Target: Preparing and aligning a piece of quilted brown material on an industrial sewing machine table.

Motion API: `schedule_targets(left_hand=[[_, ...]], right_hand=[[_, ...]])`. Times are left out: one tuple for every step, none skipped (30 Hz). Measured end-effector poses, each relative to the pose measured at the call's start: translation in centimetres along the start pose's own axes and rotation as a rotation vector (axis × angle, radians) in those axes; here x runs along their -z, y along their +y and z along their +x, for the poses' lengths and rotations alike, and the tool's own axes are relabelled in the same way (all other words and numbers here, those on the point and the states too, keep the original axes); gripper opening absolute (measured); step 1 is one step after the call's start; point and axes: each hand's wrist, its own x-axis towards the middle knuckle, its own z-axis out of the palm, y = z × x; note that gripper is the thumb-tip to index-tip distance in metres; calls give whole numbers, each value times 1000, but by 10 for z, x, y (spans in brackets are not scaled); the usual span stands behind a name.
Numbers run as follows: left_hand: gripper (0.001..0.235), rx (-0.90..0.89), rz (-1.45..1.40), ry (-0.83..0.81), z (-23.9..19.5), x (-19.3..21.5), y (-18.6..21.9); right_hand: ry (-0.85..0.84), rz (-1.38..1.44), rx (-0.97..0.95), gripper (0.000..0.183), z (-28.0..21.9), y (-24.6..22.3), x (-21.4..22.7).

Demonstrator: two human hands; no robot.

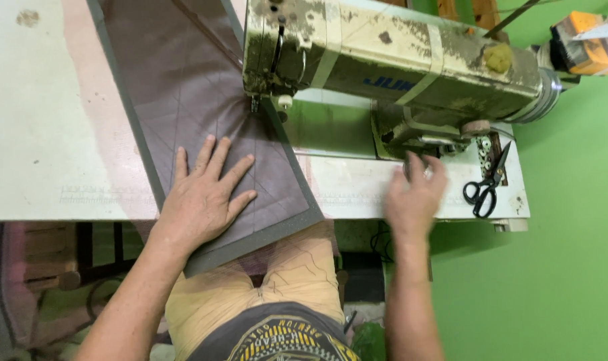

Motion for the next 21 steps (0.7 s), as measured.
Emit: schedule_targets(left_hand=[[63, 12, -3, 6, -1, -1, 0], [67, 17, -3, 19, 2, -1, -1], [67, 10, -4, 20, 2, -3, 0], [67, 12, -5, 30, 2, -3, 0], [67, 14, -6, 39, 1, -4, -1], [67, 21, -5, 44, 1, -6, -1], [67, 4, -1, 76, 1, -7, -2], [67, -9, 3, 110, 0, -9, -4], [67, 1, 5, 117, 0, -9, -5], [68, 15, -37, 99, -1, -10, -5], [68, 29, -79, 81, -1, -10, -6], [68, 35, -82, 81, -1, -9, -6], [68, 35, -91, 79, 0, -9, -7], [67, 32, -99, 75, 0, -8, -7], [67, 36, -102, 74, 0, -8, -7], [65, 31, -104, 81, -1, -7, -7], [62, 25, -106, 89, -1, -6, -6], [62, 24, -108, 89, -1, -5, -5], [58, 20, -97, 95, -1, -4, -4], [55, 22, -85, 100, -3, -3, -4], [55, 25, -87, 100, -4, -4, -5]], right_hand=[[-15, 193, 74, 33, -6, -13, -9], [-19, 386, 146, 30, -8, -26, -17], [-14, 382, 143, 30, -7, -50, -24], [-110, 452, 287, 32, -5, -75, -32], [-208, 520, 431, 36, -4, -101, -39], [-208, 523, 439, 36, 1, -115, -48], [-177, 505, 509, 35, 6, -129, -58], [-146, 487, 582, 36, 11, -145, -68], [-147, 492, 594, 36, 17, -157, -67], [-286, 391, 544, 41, 23, -168, -66], [-422, 288, 494, 48, 28, -179, -65], [-426, 286, 498, 48, 32, -184, -65], [-445, 257, 509, 49, 35, -188, -65], [-464, 227, 517, 51, 39, -193, -65], [-469, 226, 519, 51, 38, -193, -65], [-447, 231, 537, 50, 37, -193, -64], [-424, 236, 556, 49, 36, -193, -64], [-424, 234, 555, 49, 31, -188, -70], [-366, 196, 572, 46, 27, -182, -75], [-310, 161, 591, 43, 21, -178, -81], [-312, 161, 594, 43, 10, -176, -75]])
